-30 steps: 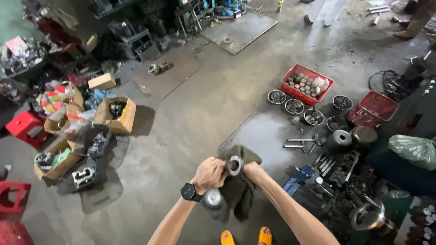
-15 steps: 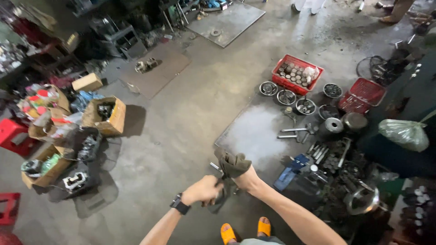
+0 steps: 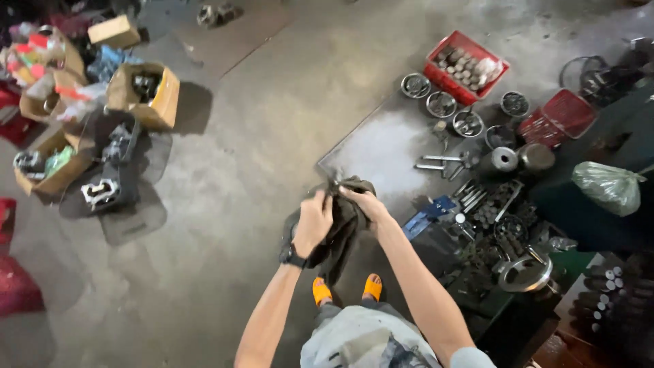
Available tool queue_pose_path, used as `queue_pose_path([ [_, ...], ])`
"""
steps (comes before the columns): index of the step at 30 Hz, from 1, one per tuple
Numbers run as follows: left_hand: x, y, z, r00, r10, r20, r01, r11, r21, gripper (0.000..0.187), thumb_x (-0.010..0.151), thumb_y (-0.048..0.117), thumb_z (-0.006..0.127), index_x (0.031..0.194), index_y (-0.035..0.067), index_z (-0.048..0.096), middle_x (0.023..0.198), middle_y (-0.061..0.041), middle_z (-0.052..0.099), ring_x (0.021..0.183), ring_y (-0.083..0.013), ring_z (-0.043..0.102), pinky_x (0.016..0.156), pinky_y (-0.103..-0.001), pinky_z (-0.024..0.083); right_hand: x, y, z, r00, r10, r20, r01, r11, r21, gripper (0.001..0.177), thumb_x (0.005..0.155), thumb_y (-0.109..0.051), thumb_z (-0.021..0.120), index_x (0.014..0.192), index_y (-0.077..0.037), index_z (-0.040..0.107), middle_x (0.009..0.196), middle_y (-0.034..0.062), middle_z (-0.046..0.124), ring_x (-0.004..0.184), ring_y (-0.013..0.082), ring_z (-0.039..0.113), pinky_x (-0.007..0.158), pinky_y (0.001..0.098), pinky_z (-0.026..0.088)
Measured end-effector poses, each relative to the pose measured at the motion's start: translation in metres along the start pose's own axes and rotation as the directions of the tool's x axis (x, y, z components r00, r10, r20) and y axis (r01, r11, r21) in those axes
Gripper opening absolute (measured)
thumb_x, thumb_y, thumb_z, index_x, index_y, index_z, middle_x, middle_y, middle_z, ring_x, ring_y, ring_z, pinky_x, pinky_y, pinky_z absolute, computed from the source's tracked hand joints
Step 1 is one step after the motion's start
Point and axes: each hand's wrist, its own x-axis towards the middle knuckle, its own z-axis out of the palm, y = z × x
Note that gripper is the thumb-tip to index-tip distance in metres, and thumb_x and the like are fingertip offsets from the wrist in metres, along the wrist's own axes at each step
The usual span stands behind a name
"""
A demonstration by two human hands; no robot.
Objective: The person operates a lathe to deburr a cylindrical metal part, then wipes it with a rag and inspects the surface. The person repeats the deburring and wiping process on the same part and handles other metal pieces nearby.
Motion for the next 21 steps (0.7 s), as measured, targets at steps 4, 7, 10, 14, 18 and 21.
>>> queue_pose_path([
  [4, 0.011, 0.010, -0.032, 0.959, -0.197, -0.202, 0.140, 0.954, -0.267, 0.019, 0.091, 0.010, 0.047, 0.074, 0.002, 0.048, 0.047, -0.017, 0.045, 0.042, -0.0293, 0.049, 0.042, -0.025, 0.040, -0.038, 0.006, -0.023, 0.988, 0.132, 0.083, -0.154, 0.900, 0.408, 0.066, 0.067, -0.035, 0.079, 0.119, -0.004, 0.054, 0.116, 0.0193, 0.056, 0.104, 0.0339, 0.057, 0.077, 0.0464, 0.048],
  [7, -0.002, 0.017, -0.048, 0.958, -0.168, -0.232, 0.093, 0.948, -0.303, 0.019, 0.092, 0.010, 0.050, 0.074, 0.004, 0.051, 0.045, -0.014, 0.044, 0.038, -0.0238, 0.049, 0.041, -0.021, 0.040, -0.021, 0.058, -0.073, 0.995, 0.084, 0.061, -0.100, 0.633, 0.767, 0.032, 0.065, -0.020, 0.069, 0.091, -0.008, 0.056, 0.089, 0.0104, 0.056, 0.083, 0.0262, 0.054, 0.067, 0.0372, 0.038],
  [10, -0.015, 0.025, -0.055, 0.965, -0.135, -0.226, 0.057, 0.944, -0.325, 0.015, 0.091, 0.010, 0.053, 0.077, 0.004, 0.055, 0.046, -0.014, 0.046, 0.040, -0.0271, 0.051, 0.039, -0.024, 0.041, -0.019, 0.069, -0.085, 0.999, -0.031, 0.036, -0.019, 0.422, 0.906, 0.009, 0.063, -0.006, 0.059, 0.070, -0.011, 0.055, 0.072, 0.0024, 0.052, 0.065, 0.0180, 0.051, 0.059, 0.0275, 0.033],
  [14, -0.023, 0.038, -0.056, 0.979, -0.104, -0.174, 0.050, 0.955, -0.292, 0.011, 0.090, 0.014, 0.054, 0.086, 0.006, 0.060, 0.049, -0.014, 0.051, 0.041, -0.0283, 0.053, 0.038, -0.027, 0.041, -0.021, 0.059, -0.068, 0.999, -0.010, 0.049, -0.037, 0.523, 0.852, 0.008, 0.064, -0.006, 0.060, 0.070, -0.011, 0.055, 0.071, 0.0024, 0.053, 0.065, 0.0175, 0.050, 0.059, 0.0276, 0.034],
  [18, -0.033, 0.042, -0.044, 0.991, -0.070, -0.113, 0.038, 0.965, -0.261, 0.013, 0.091, 0.015, 0.052, 0.088, 0.005, 0.059, 0.048, -0.013, 0.050, 0.039, -0.0281, 0.053, 0.038, -0.027, 0.041, -0.021, 0.050, -0.063, 0.999, -0.005, 0.039, -0.030, 0.573, 0.819, 0.008, 0.065, -0.006, 0.060, 0.070, -0.010, 0.056, 0.071, 0.0024, 0.054, 0.065, 0.0172, 0.050, 0.059, 0.0277, 0.034],
  [21, -0.039, 0.045, -0.040, 0.997, -0.046, -0.068, 0.024, 0.957, -0.290, 0.013, 0.092, 0.013, 0.052, 0.089, 0.002, 0.059, 0.050, -0.016, 0.050, 0.042, -0.0303, 0.054, 0.040, -0.027, 0.043, -0.025, 0.055, -0.066, 1.000, 0.006, 0.016, -0.016, 0.612, 0.791, 0.007, 0.066, -0.006, 0.060, 0.070, -0.010, 0.056, 0.071, 0.0024, 0.054, 0.065, 0.0168, 0.050, 0.058, 0.0279, 0.035],
])
